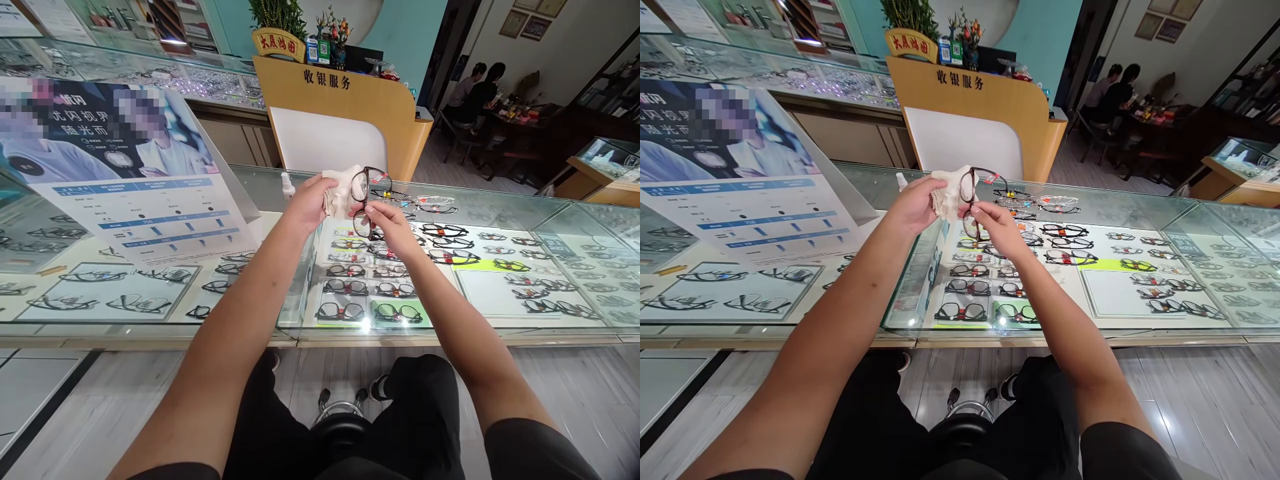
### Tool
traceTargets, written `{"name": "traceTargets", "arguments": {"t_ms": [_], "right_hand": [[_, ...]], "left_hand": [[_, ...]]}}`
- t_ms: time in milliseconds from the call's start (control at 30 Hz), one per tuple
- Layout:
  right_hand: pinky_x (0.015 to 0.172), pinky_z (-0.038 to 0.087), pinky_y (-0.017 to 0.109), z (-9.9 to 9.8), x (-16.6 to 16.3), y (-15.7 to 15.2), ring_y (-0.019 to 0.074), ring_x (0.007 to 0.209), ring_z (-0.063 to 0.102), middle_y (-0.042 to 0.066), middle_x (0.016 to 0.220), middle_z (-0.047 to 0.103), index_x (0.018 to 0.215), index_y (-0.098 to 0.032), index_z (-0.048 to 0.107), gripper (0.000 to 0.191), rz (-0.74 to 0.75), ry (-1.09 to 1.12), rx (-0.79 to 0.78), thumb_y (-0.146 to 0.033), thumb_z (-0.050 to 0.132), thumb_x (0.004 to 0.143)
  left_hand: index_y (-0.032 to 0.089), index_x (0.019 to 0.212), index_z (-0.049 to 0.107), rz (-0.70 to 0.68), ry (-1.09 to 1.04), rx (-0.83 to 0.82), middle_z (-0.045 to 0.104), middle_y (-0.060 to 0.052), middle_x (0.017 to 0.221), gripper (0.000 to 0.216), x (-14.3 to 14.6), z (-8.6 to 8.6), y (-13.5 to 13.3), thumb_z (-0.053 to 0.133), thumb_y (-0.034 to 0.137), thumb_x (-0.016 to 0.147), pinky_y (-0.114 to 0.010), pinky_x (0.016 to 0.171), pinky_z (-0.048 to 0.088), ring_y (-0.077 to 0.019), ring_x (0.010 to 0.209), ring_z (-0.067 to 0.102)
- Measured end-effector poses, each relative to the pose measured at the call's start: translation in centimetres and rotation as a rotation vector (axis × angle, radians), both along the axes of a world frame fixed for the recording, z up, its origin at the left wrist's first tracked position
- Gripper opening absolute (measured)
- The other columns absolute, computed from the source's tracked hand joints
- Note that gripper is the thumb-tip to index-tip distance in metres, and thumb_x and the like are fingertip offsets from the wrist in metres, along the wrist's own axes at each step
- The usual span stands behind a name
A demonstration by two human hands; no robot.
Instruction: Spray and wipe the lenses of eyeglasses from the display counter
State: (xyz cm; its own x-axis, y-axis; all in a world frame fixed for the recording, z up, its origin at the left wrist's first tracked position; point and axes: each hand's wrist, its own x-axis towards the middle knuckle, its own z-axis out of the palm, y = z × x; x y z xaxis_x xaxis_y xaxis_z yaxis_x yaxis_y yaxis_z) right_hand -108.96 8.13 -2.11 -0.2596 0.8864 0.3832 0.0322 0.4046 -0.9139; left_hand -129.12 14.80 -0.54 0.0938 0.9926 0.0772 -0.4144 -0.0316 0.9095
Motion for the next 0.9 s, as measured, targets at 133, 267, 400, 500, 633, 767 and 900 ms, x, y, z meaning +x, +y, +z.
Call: {"name": "traceTargets", "arguments": {"t_ms": [133,267,400,500,633,767,900], "right_hand": [[0.080,0.051,0.035,0.1,0.0,0.0,0.0203,0.088,0.060,0.005,0.106,0.083,0.099,-0.026,0.086,0.055,-0.031,0.009,-0.023,-0.079,0.076,0.095],[0.074,0.050,0.034,0.1,-0.1,0.0,0.0208,0.088,0.059,0.005,0.107,0.082,0.099,-0.026,0.086,0.052,-0.033,0.045,-0.044,-0.077,0.076,0.095],[0.074,0.049,0.034,0.1,-0.1,-0.1,0.0206,0.088,0.058,0.005,0.105,0.081,0.100,-0.026,0.086,0.051,-0.050,0.053,-0.048,-0.077,0.076,0.095],[0.074,0.049,0.034,0.1,0.0,0.0,0.0206,0.089,0.059,0.006,0.106,0.081,0.100,-0.026,0.086,0.051,-0.050,0.062,-0.049,-0.076,0.076,0.095],[0.071,0.049,0.033,0.0,0.0,0.1,0.0208,0.091,0.061,0.006,0.108,0.082,0.100,-0.026,0.085,0.054,-0.036,0.072,-0.074,-0.079,0.077,0.092],[0.070,0.048,0.032,0.1,0.0,0.1,0.0191,0.087,0.058,0.005,0.109,0.081,0.098,-0.025,0.083,0.052,-0.028,0.084,-0.090,-0.077,0.077,0.093],[0.073,0.048,0.032,0.3,0.0,0.1,0.0191,0.086,0.058,0.005,0.106,0.080,0.096,-0.025,0.081,0.052,-0.035,0.057,-0.082,-0.077,0.076,0.094]], "left_hand": [[0.019,0.102,0.074,-0.061,-0.024,0.030,0.079,-0.002,0.094,0.037,0.4,0.0,-0.4,0.084,0.023,0.068,-0.035,0.081,0.061,-0.0228,0.088,0.077],[0.022,0.112,0.070,-0.040,-0.019,0.081,0.082,-0.003,0.103,0.044,0.9,-0.1,-0.7,0.088,0.024,0.072,-0.036,0.092,0.062,-0.0240,0.098,0.080],[0.022,0.111,0.070,-0.044,0.014,0.122,0.083,-0.003,0.104,0.041,1.3,-0.4,-0.9,0.087,0.026,0.075,-0.035,0.092,0.062,-0.0250,0.103,0.080],[0.023,0.103,0.068,-0.049,0.053,0.167,0.080,0.000,0.098,0.032,1.4,-0.6,-0.9,0.085,0.026,0.076,-0.030,0.085,0.058,-0.0202,0.092,0.077],[0.024,0.096,0.062,-0.051,0.151,0.228,0.069,0.004,0.084,0.024,1.5,-0.6,-1.0,0.079,0.024,0.080,-0.027,0.073,0.048,-0.0156,0.074,0.064],[0.024,0.091,0.062,0.019,0.237,0.299,0.064,0.003,0.082,0.016,1.8,0.0,-1.7,0.073,0.019,0.081,-0.026,0.073,0.045,-0.0155,0.075,0.059],[0.024,0.096,0.072,0.005,0.237,0.321,0.074,-0.001,0.099,0.025,1.9,0.6,-2.6,0.070,0.017,0.073,-0.029,0.090,0.054,-0.0209,0.099,0.069]]}}
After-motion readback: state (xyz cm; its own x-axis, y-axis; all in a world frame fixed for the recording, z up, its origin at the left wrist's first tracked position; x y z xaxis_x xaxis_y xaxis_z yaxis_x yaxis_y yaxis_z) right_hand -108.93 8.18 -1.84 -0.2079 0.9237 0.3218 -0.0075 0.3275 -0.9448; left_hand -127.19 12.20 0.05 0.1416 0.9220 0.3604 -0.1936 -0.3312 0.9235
